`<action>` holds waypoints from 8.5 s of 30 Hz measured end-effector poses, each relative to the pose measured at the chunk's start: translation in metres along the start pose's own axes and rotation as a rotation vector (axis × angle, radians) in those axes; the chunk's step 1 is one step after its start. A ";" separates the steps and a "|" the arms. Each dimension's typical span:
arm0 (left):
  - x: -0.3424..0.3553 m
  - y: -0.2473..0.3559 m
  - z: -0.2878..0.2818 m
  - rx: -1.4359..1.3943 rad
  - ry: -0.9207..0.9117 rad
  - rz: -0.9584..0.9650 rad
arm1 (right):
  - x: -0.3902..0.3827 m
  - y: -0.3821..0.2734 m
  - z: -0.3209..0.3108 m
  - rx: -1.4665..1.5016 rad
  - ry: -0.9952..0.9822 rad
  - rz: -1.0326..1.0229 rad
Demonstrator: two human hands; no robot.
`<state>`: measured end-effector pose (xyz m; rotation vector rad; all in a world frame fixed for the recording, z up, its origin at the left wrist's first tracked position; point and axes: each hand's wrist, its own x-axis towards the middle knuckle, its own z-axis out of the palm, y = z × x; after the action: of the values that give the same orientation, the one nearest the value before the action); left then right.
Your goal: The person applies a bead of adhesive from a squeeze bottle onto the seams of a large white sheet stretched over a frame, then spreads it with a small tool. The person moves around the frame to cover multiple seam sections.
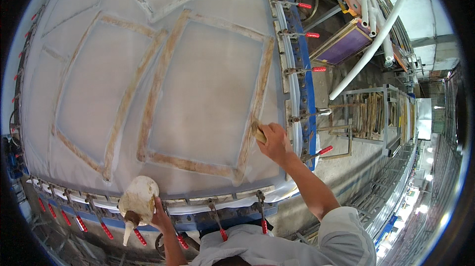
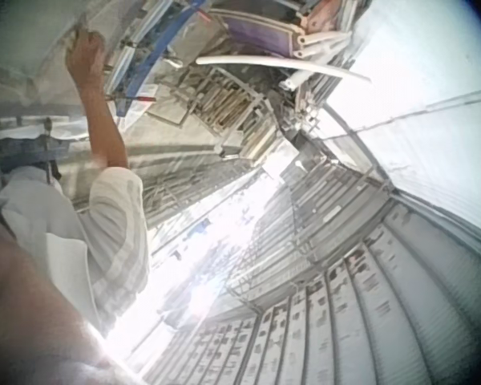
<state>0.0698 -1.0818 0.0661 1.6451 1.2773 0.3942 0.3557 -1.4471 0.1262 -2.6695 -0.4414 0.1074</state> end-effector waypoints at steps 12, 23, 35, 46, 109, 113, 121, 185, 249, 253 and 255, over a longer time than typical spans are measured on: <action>-0.011 0.014 0.004 0.007 -0.031 0.081 | 0.255 0.124 -0.057 -0.202 0.253 -0.013; -0.010 -0.002 -0.009 0.091 -0.088 0.063 | 0.251 0.118 -0.051 -0.187 0.075 0.079; -0.007 0.032 0.013 -0.016 -0.068 0.129 | 0.108 0.041 -0.028 -0.055 -0.061 -0.027; -0.001 0.043 0.018 -0.037 -0.051 0.263 | -0.006 -0.011 0.002 0.043 -0.021 -0.116; 0.003 0.046 0.020 -0.170 0.085 0.511 | -0.038 -0.093 0.017 0.610 -0.405 0.058; 0.000 0.047 0.017 -0.106 0.130 0.473 | 0.020 -0.151 0.040 0.405 -0.433 -0.469; -0.013 0.053 0.020 -0.047 0.185 0.462 | 0.105 -0.232 0.120 0.424 -0.390 -1.053; -0.011 0.046 0.022 0.053 0.263 0.430 | 0.033 -0.113 0.044 0.063 -0.560 -1.268; -0.063 0.142 -0.068 -0.637 0.145 0.592 | -0.323 0.100 -0.193 0.294 0.241 0.343; -0.113 0.111 -0.071 -0.643 0.153 0.484 | -0.439 0.163 -0.218 0.255 0.470 0.723; -0.153 0.078 -0.071 -0.646 0.075 0.288 | -0.478 0.178 -0.228 0.199 0.559 0.879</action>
<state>0.0007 -1.1772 0.2095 1.2544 0.8333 0.9432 -0.0130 -1.8456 0.2595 -2.3518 0.8670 -0.3127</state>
